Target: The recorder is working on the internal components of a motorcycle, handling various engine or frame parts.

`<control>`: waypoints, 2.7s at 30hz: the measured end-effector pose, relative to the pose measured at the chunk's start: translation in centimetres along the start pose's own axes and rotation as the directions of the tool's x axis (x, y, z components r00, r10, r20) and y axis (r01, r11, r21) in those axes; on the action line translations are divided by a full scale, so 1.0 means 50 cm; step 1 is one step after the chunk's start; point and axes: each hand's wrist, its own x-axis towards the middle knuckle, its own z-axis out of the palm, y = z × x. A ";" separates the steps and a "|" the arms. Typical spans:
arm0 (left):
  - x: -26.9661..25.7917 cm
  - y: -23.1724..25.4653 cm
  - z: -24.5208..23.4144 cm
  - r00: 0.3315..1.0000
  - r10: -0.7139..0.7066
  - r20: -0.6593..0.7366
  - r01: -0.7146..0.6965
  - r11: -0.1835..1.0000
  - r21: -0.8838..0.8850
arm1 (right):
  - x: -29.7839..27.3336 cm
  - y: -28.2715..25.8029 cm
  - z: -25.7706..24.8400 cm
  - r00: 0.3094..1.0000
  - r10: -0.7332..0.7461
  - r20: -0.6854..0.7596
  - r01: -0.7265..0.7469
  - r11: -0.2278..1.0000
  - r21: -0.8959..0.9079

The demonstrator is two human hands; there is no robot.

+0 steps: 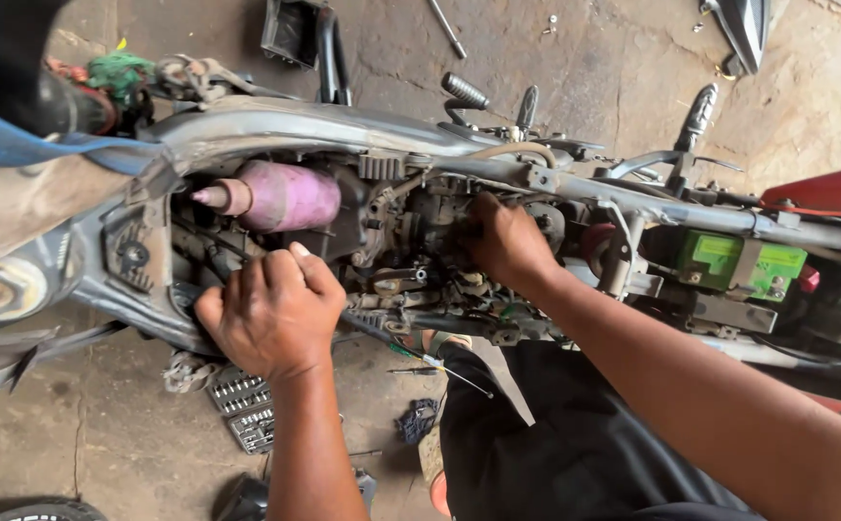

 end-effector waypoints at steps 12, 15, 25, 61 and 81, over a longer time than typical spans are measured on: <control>-0.006 0.007 0.000 0.999 0.020 0.037 -0.022 0.999 0.046 | 0.030 0.049 0.129 0.914 -0.084 0.397 -0.113 0.887 0.448; -0.003 0.013 0.003 0.999 0.015 0.044 -0.017 0.999 0.044 | 0.075 0.046 0.107 0.882 -0.188 0.432 0.237 0.970 -0.062; -0.005 0.008 -0.001 0.999 0.011 0.037 -0.014 0.998 0.059 | 0.116 0.028 0.148 0.846 -0.251 0.470 0.244 0.967 0.077; 0.001 -0.005 -0.002 0.999 0.029 -0.029 -0.028 0.999 0.025 | 0.194 0.161 0.289 0.793 -0.371 0.483 -0.277 0.486 0.829; -0.012 -0.002 -0.007 1.000 0.011 -0.019 -0.011 1.000 -0.012 | 0.194 0.172 0.322 0.871 -0.465 0.160 0.353 0.817 0.456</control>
